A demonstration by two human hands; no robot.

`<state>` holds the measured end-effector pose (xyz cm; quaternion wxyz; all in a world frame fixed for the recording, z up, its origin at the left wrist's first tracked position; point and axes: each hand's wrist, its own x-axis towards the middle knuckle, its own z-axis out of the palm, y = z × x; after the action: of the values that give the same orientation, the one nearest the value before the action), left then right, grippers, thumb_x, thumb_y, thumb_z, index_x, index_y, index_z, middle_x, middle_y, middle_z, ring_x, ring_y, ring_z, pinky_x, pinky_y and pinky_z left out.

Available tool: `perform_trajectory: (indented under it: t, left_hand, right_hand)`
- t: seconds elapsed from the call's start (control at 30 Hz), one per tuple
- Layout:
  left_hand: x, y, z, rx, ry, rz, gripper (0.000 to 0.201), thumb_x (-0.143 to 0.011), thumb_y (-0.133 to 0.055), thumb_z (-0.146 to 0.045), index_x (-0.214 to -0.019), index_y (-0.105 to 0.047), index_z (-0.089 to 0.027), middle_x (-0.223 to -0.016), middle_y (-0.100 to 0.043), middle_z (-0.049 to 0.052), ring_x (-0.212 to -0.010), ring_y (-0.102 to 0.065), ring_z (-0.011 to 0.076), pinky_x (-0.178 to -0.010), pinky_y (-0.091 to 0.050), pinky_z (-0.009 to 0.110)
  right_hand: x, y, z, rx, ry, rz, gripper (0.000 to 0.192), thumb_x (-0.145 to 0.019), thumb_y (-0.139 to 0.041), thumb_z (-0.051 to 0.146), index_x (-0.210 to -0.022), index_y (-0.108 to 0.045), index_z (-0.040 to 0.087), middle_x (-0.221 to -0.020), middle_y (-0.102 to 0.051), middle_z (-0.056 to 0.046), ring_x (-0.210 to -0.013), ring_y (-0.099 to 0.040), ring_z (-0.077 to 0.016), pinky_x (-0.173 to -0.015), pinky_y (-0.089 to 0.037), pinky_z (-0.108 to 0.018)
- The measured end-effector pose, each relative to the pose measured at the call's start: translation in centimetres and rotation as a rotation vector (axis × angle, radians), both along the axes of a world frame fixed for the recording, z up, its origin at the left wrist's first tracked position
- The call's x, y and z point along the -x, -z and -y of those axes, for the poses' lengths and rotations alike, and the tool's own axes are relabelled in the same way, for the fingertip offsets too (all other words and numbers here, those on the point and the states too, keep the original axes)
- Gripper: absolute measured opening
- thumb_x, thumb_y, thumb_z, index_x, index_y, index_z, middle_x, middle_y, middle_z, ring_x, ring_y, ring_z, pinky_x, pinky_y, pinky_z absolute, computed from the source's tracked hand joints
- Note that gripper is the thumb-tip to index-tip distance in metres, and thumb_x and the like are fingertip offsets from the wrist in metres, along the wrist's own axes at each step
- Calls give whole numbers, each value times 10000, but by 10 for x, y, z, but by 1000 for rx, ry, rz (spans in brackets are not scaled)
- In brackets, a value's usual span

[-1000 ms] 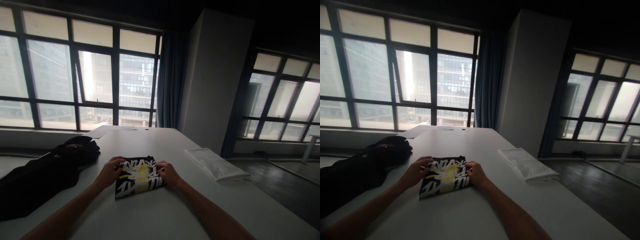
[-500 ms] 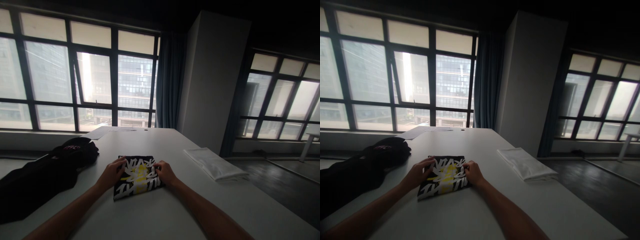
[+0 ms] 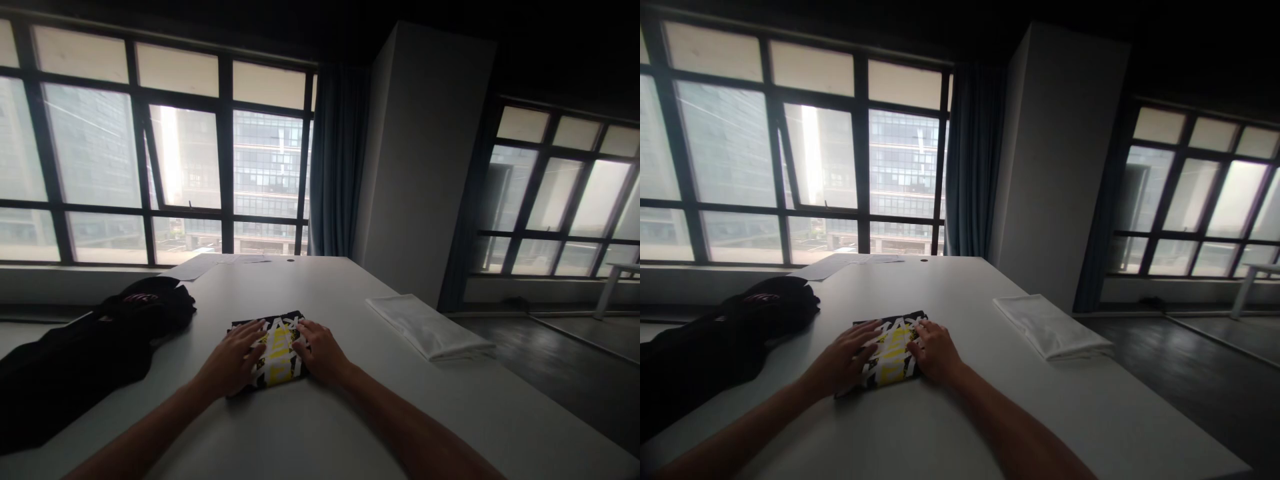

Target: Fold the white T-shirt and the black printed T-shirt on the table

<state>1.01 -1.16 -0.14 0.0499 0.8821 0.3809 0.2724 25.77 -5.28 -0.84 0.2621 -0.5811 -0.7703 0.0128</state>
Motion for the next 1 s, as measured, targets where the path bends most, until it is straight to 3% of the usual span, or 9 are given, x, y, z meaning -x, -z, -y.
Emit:
perform_trajectory:
  t: [0.1, 0.27, 0.37, 0.47, 0.7, 1.0]
  left_hand:
    - [-16, 12, 15, 86, 160, -133, 596, -953, -361, -552, -1468, -427, -259, -1556, -351, 40, -1455, -278, 269, -1205, -196, 483]
    - [-17, 26, 12, 229, 166, -212, 643, -953, -305, -607, -1515, -302, -294, -1590, -248, 25, -1487, -149, 276, -1205, -116, 510]
    - [-12, 27, 2, 289, 77, -209, 637, -963, -243, -596, -1503, -344, -273, -1588, -252, 32, -1489, -140, 269, -1198, -127, 512]
    - [-6, 28, -10, 296, -84, -201, 684, -935, -299, -605, -1490, -388, -215, -1580, -273, 87, -1483, -171, 279, -1189, -146, 517]
    - [6, 28, -24, 294, -329, -257, 718, -918, -276, -607, -1506, -349, -201, -1604, -199, 102, -1491, -143, 296, -1159, -94, 608]
    - [25, 46, -50, 316, -400, -207, 769, -893, -279, -653, -1496, -375, -185, -1583, -246, 186, -1465, -197, 377, -1114, -127, 669]
  right_hand:
    - [7, 1, 8, 102, -158, 59, 550, -967, -414, 447, -1455, -451, 198, -1536, -375, -97, -1429, -301, -244, -1193, -149, -443]
    - [9, 5, 11, 278, -189, 81, 566, -997, -304, 481, -1505, -359, 237, -1573, -285, -70, -1470, -212, -234, -1198, -103, -493]
    - [8, 4, 10, 285, -187, 73, 571, -996, -304, 485, -1507, -355, 234, -1573, -282, -72, -1470, -211, -238, -1197, -104, -499]
    - [9, 2, 10, 296, -182, 62, 567, -995, -315, 481, -1502, -367, 234, -1571, -289, -71, -1468, -219, -241, -1198, -102, -499]
    - [4, 3, 8, 315, -120, 68, 613, -980, -324, 537, -1505, -361, 223, -1580, -271, -75, -1470, -209, -253, -1197, -90, -504]
    - [-6, 9, 3, 339, 102, 80, 619, -987, -289, 546, -1504, -359, 214, -1586, -254, -89, -1469, -204, -261, -1180, -87, -529]
